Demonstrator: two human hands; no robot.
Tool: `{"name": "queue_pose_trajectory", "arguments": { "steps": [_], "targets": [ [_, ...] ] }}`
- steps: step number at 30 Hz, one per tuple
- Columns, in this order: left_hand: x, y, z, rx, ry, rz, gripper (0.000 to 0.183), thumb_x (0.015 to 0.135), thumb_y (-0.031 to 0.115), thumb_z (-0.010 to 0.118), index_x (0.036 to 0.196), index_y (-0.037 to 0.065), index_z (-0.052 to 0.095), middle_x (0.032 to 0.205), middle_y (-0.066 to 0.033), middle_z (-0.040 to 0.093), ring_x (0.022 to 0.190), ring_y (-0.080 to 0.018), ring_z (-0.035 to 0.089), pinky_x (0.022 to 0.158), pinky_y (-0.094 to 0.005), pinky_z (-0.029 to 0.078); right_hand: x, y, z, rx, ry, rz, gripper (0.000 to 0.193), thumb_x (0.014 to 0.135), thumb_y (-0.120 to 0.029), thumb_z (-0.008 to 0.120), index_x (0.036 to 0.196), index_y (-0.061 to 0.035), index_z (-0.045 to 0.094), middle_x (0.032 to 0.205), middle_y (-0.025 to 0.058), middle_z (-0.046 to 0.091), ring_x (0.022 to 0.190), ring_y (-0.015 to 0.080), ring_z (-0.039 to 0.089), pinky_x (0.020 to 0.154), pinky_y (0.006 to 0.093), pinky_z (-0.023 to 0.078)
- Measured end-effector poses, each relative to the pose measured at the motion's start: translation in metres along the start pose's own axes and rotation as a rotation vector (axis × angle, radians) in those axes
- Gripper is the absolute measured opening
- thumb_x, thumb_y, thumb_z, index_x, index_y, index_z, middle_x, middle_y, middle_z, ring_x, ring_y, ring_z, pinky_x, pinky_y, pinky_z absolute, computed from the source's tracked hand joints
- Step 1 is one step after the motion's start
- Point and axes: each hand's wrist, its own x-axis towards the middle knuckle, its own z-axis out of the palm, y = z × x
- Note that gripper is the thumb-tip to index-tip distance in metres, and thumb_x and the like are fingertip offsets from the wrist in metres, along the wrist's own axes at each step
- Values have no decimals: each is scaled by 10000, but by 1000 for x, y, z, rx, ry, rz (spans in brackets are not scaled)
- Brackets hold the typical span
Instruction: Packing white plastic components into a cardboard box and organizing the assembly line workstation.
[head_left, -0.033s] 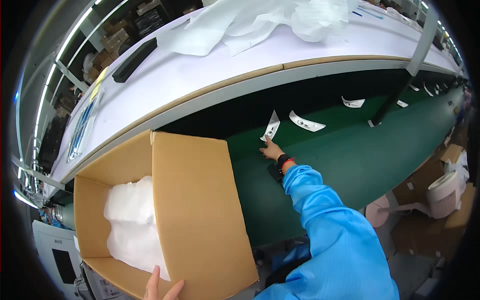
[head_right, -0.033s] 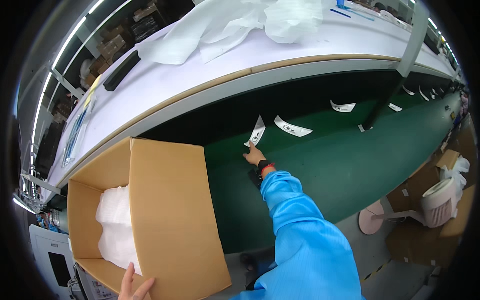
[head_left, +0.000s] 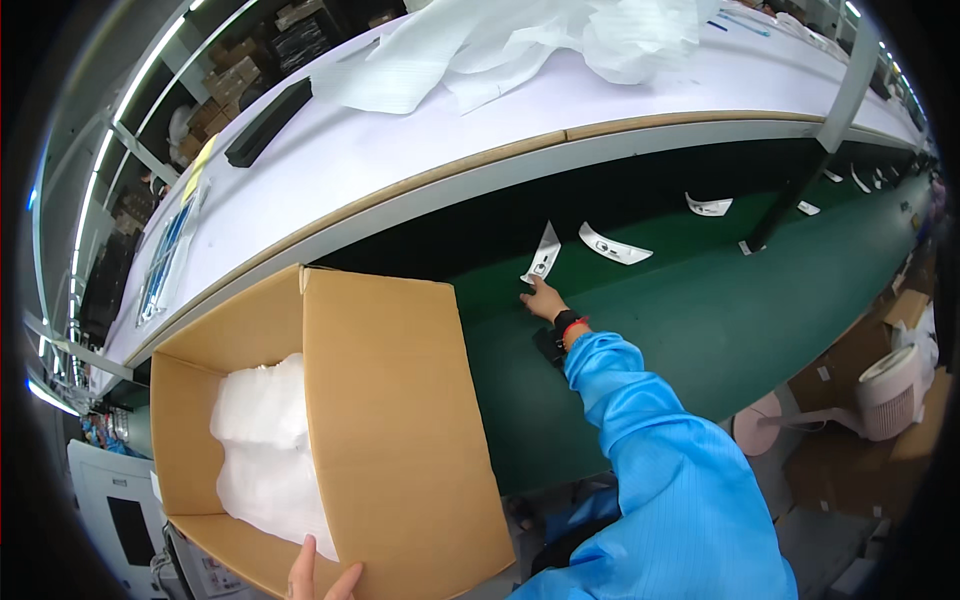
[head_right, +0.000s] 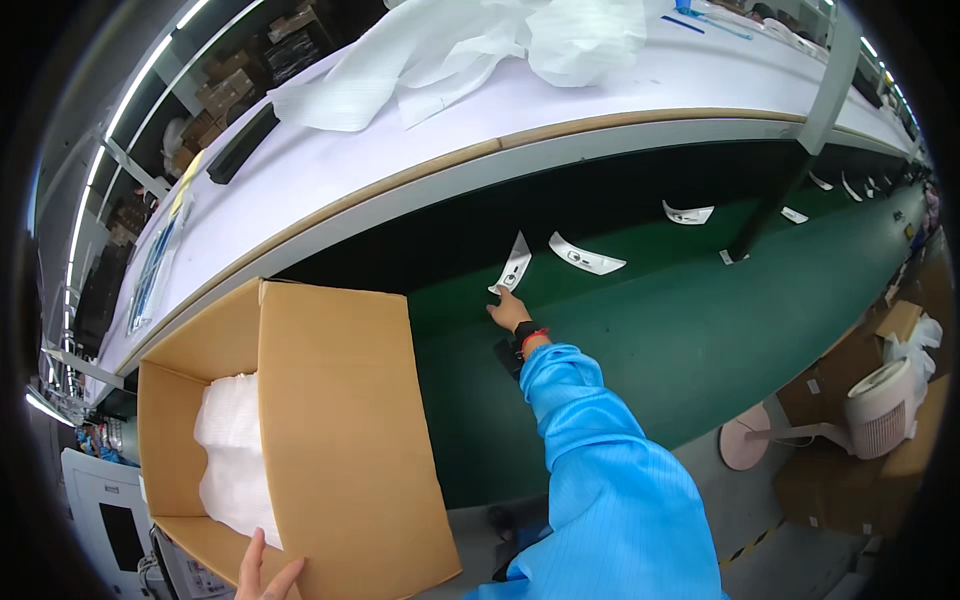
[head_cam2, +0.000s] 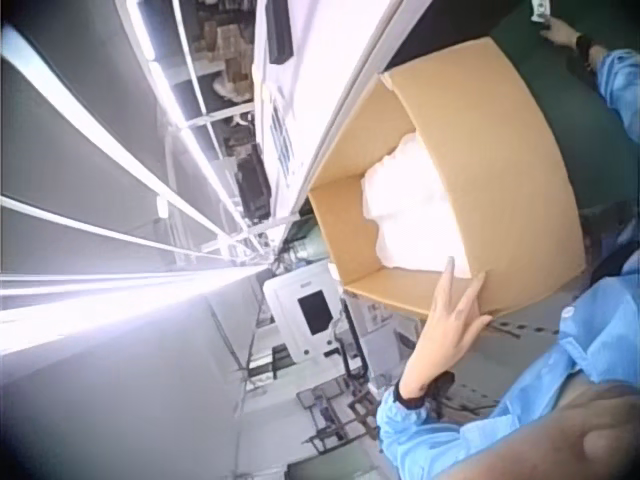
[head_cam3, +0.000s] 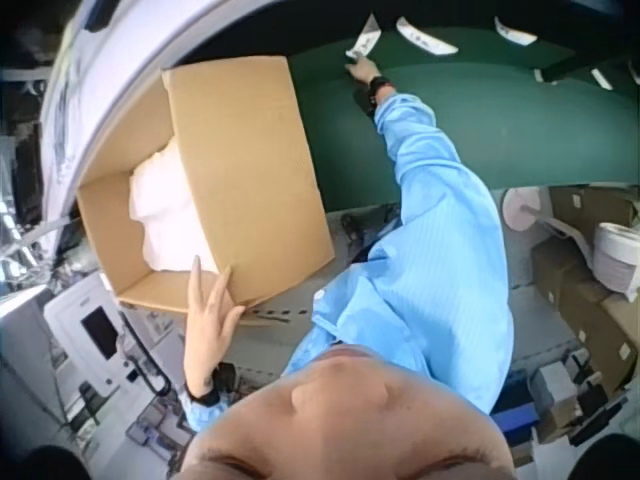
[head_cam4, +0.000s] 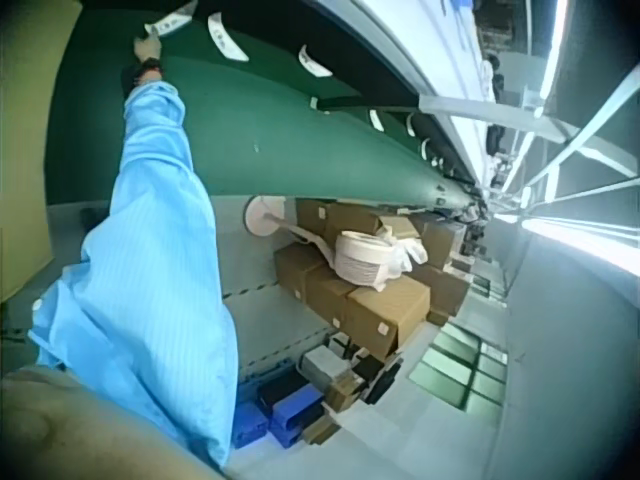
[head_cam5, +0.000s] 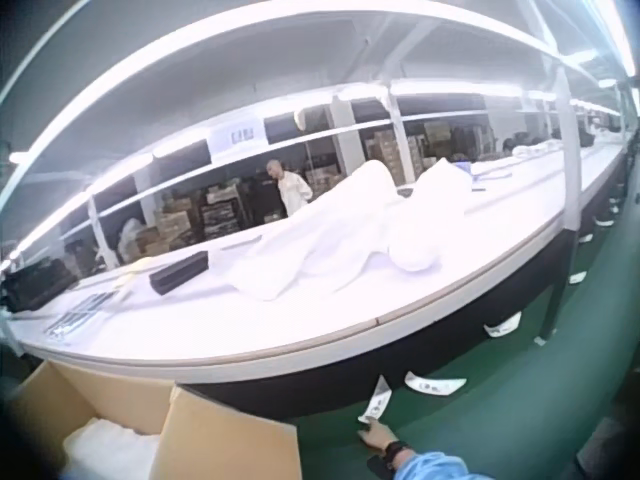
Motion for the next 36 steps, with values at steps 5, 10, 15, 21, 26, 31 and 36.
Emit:
{"name": "queue_pose_trajectory", "arguments": {
  "steps": [5,10,15,21,26,31,36],
  "targets": [
    [12,32,-16,146,34,-9,627,761,46,690,1339,91,450,1471,-279,204,1319,-453,298,1060,-479,311,-21,-32,10,-27,340,2,263,851,-272,632,958,-32,622,838,222,660,779,419,630,697,468,509],
    [67,55,-33,229,38,207,581,789,112,683,1325,90,459,1474,-257,224,1337,-449,268,1069,-482,292,-60,-46,-55,-9,381,-205,241,891,-237,593,792,-18,575,696,213,623,681,410,617,595,462,478],
    [156,85,-25,482,2,584,710,729,307,745,1316,27,459,1382,-256,359,1254,-402,400,1023,-473,351,-135,-77,-147,165,0,-168,264,917,-252,573,794,-20,595,583,101,600,520,186,595,512,325,452],
    [254,111,61,459,13,750,928,779,377,707,1452,17,180,1349,-291,387,1251,-442,399,1013,-496,364,-194,-157,-206,321,-484,-235,297,938,-281,552,763,-47,601,558,13,565,517,62,548,484,225,410],
    [300,157,80,111,-234,432,671,821,272,661,1357,11,352,1092,-241,529,945,-370,590,781,-398,507,-162,-144,-244,446,-589,-194,342,965,-263,509,706,-48,569,581,-7,565,521,46,549,497,204,425],
    [352,171,101,236,-76,555,500,825,338,658,1188,25,515,972,-183,560,897,-354,584,863,-371,454,-89,-105,-262,580,-821,-173,260,975,-260,496,836,-62,592,656,1,595,555,59,577,518,208,462],
    [423,162,162,-372,-151,-64,395,876,345,596,1062,2,533,717,-130,582,607,-246,632,636,-419,533,30,-14,-207,-63,-30,-277,422,887,-299,610,1190,-33,483,827,125,646,713,253,654,625,358,532]
  ]
}}
